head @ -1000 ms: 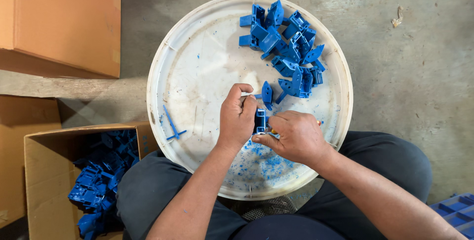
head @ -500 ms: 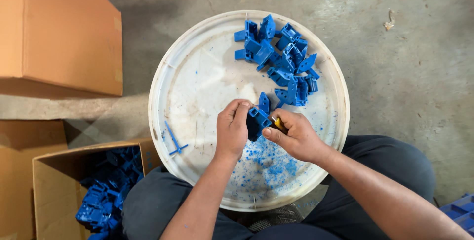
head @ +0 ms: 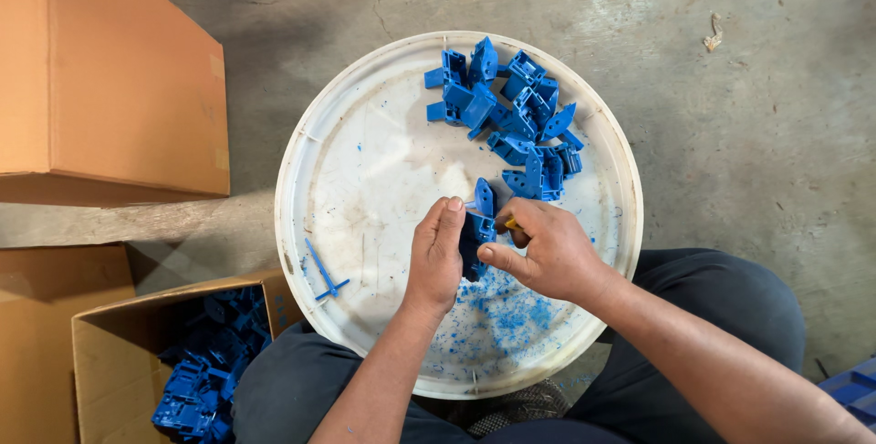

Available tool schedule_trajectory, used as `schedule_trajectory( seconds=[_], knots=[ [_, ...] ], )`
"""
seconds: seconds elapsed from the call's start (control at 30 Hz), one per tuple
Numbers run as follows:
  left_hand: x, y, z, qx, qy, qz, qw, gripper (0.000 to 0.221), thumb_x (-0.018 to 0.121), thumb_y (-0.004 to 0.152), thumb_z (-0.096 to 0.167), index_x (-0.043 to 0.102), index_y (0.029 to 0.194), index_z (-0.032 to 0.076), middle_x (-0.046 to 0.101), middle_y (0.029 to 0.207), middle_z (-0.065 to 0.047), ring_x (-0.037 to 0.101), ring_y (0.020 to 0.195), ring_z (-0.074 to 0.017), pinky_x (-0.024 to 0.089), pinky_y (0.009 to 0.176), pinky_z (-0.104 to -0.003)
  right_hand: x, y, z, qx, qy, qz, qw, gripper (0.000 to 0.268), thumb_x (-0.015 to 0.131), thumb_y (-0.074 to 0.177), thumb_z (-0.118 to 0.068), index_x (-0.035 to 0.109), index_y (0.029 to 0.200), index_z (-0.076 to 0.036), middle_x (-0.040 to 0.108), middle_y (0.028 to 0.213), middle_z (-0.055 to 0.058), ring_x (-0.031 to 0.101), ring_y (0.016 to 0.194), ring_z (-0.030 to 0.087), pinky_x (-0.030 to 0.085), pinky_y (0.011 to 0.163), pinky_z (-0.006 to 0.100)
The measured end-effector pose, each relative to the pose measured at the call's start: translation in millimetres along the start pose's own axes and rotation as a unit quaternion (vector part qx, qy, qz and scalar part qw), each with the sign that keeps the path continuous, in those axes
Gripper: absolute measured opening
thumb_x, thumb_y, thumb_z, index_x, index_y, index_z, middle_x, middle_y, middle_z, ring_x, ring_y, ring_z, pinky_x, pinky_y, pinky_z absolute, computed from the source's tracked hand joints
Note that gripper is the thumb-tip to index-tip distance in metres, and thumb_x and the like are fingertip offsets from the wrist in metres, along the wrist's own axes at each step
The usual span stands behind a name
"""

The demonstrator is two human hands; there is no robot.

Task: The person uses a small yellow deburring tool to remove excess plastic flash from blue plastic components held over a white bucket lid.

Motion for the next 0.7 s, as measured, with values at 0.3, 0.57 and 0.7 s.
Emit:
schedule_trajectory(
  seconds=[0.3,0.57,0.7],
  knots=[
    [0.1,1.0,-4.8,-0.024,-0.052,-0.010,0.998,0.034,0.051,0.108,0.034,0.055,0.082,0.012,0.045,0.075,0.007,0.037,0.070,-0.0038,0.034,0.061,-0.023,-0.3,-1.4,0.3,0.001,-0.008,-0.003,1.000,0.053,0.077,0.079,-0.054,0.064,0.092,-0.005,0.061,0.068,0.011,0.062,0.065,0.029,0.050,0.059,0.041],
    [-1.8,0.3,-6.4,-0.017,-0.028,-0.008,0.999,0.037,0.052,0.109,0.036,0.054,0.080,0.013,0.044,0.074,0.007,0.036,0.070,-0.0037,0.034,0.060,-0.023,2.1,-2.2,-2.2,-0.026,-0.017,-0.008,0.999,0.055,0.080,0.077,-0.054,0.061,0.091,-0.004,0.063,0.077,0.011,0.063,0.068,0.030,0.050,0.060,0.042],
    [-0.9,1.9,-5.0,-0.024,-0.032,-0.010,0.999,0.037,0.052,0.108,0.036,0.054,0.080,0.012,0.045,0.074,0.007,0.037,0.069,-0.0039,0.035,0.060,-0.024,1.2,-0.8,-4.1,-0.022,-0.012,0.004,1.000,0.066,0.083,0.067,-0.060,0.063,0.093,-0.003,0.063,0.076,0.010,0.063,0.064,0.027,0.051,0.058,0.040]
  ],
)
Point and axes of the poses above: each hand's wrist, its own y-axis towards the middle knuckle, its own x-axis out of the palm, z = x × y, the point moved 4 cm from there along y, towards the middle knuckle
